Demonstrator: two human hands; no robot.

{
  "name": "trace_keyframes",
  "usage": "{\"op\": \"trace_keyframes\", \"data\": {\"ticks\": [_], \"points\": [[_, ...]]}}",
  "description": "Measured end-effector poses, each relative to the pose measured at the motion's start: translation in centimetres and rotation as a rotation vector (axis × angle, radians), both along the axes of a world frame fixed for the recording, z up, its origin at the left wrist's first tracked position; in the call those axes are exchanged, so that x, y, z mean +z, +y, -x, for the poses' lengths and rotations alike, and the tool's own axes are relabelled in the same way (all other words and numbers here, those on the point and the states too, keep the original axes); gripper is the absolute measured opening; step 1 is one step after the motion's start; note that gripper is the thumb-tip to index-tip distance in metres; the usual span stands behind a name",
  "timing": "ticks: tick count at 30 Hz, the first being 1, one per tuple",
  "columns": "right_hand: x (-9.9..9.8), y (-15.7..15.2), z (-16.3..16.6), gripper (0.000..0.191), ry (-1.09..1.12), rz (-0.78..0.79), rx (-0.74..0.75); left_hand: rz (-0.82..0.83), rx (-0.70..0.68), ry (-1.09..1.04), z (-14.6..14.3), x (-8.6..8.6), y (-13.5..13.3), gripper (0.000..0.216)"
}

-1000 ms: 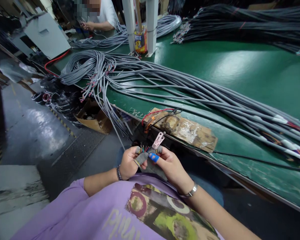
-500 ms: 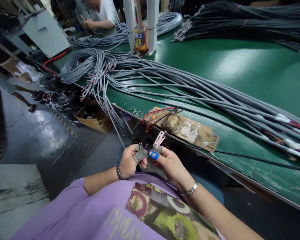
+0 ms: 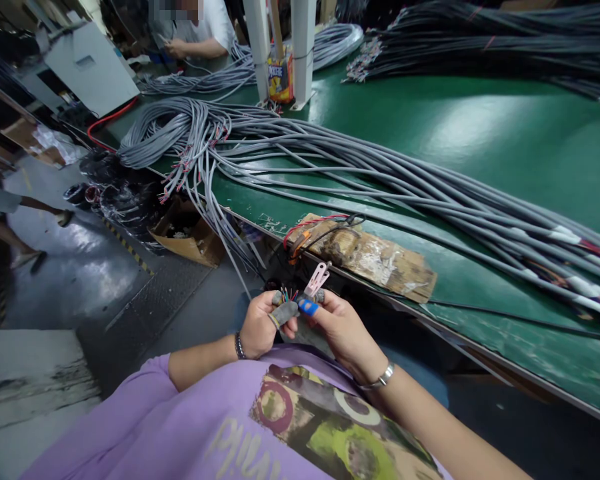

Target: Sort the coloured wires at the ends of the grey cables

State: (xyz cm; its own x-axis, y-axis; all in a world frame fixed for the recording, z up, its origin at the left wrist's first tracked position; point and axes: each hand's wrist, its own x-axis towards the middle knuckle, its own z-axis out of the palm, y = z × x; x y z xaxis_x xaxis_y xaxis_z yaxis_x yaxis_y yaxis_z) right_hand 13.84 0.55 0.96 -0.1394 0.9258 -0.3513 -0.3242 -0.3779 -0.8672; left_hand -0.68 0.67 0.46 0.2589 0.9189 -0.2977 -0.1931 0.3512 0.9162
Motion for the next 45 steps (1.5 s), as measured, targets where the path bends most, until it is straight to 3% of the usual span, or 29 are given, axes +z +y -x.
{"op": "trace_keyframes", "data": {"ticks": [6, 13, 19, 26, 29, 34, 38, 40, 45], "points": [[-0.3, -0.3, -0.2, 0.028, 0.044, 0.049, 0.031, 0.000, 0.100, -0.006, -0.1, -0.4, 0.3, 0.042], [0.3, -0.3, 0.0, 0.028, 0.065, 0.011, 0.009, 0.047, 0.066, -0.001, -0.3, 0.3, 0.2, 0.045], [-0.7, -0.2, -1.2, 0.027, -0.075, -0.142, 0.105, 0.145, 0.059, -0.062, -0.1, 0.5, 0.6, 0.044], [-1.7, -0.1, -1.9, 0.023, -0.385, -0.379, 0.025, 0.228, -0.122, -0.074, 0.0, 0.4, 0.7, 0.044], [-1.7, -0.3, -1.7, 0.024, -0.355, -0.349, -0.012, 0.180, -0.080, -0.070, 0.0, 0.5, 0.6, 0.043], [-1.4, 0.3, -1.5, 0.030, -0.069, -0.104, -0.094, -0.001, 0.017, 0.047, 0.4, 1.3, 0.2, 0.044], [-0.7, 1.4, -1.6, 0.042, 0.161, 0.039, 0.024, -0.114, 0.024, 0.112, 0.2, 2.0, -0.1, 0.042], [-0.3, 1.7, -1.6, 0.041, 0.114, -0.003, 0.028, -0.160, 0.007, 0.134, -0.2, 2.2, -0.1, 0.040], [-0.2, 1.8, -1.6, 0.042, -0.230, -0.201, -0.167, -0.295, 0.003, 0.225, -0.8, 2.0, 0.2, 0.032]]}}
